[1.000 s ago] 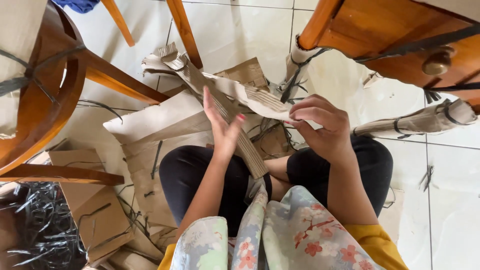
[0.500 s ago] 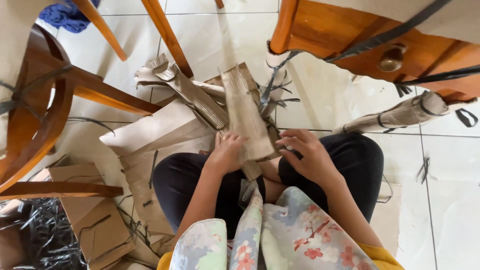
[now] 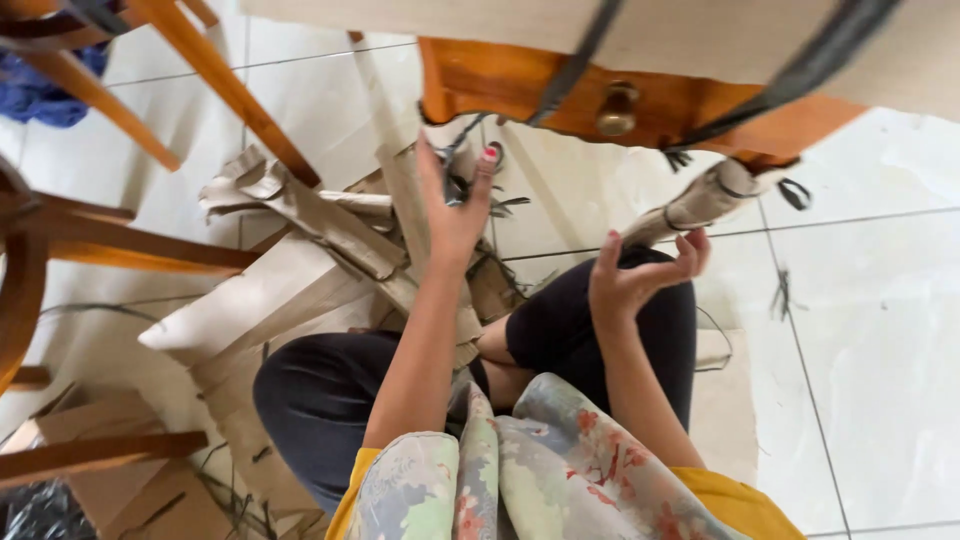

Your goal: Wrapping the legs of a wooden chair with cardboard and securing them with plastic strips for protection.

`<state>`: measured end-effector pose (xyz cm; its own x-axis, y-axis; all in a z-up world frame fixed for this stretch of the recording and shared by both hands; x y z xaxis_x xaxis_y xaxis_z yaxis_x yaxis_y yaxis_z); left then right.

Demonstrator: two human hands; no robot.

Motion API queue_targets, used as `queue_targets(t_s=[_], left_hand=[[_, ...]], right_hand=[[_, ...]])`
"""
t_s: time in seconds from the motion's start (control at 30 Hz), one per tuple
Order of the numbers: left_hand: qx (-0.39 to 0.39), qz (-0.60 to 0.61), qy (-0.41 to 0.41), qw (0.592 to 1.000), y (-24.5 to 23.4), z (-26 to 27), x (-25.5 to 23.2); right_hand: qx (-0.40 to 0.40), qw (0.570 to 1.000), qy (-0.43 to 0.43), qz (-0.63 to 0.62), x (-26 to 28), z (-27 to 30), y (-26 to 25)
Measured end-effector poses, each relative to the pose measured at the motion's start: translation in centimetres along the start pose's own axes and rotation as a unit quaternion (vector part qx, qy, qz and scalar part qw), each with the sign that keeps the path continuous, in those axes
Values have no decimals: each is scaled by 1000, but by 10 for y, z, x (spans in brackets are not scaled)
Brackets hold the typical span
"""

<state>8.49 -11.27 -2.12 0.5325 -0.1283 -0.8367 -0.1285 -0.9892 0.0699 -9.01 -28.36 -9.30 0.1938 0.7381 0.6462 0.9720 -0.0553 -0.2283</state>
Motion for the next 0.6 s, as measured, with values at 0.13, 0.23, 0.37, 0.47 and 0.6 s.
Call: queue_targets(t_s=[0.13, 0.23, 0.37, 0.47, 0.6], left_hand=[[-46, 10, -36, 998, 6, 4, 41], [-50, 33, -47, 997, 10, -5, 38], [-19, 75, -61, 995, 3, -5, 43], [-11, 85, -56, 995, 0, -4, 56], [-14, 94, -68, 993, -1, -2, 66]], right_hand=[[-3, 998, 55, 38, -19, -2, 13], [-16, 995, 95, -18, -60, 7, 33], [8, 992, 129, 3, -95, 12, 64], [-4, 994, 103, 34, -100, 11, 70], [-34, 996, 80, 30, -83, 1, 63]])
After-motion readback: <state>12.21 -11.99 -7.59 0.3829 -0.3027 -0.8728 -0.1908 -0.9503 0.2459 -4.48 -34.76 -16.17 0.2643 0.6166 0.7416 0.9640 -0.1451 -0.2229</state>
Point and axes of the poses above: each hand's wrist, its own z-axis away from the middle knuckle, its own y-axis out of the palm, x = y × z, the point moved 3 cm from there along -z, towards the middle knuckle, and after that the axes turned 13 degrees about z, right-handed, at the moved point
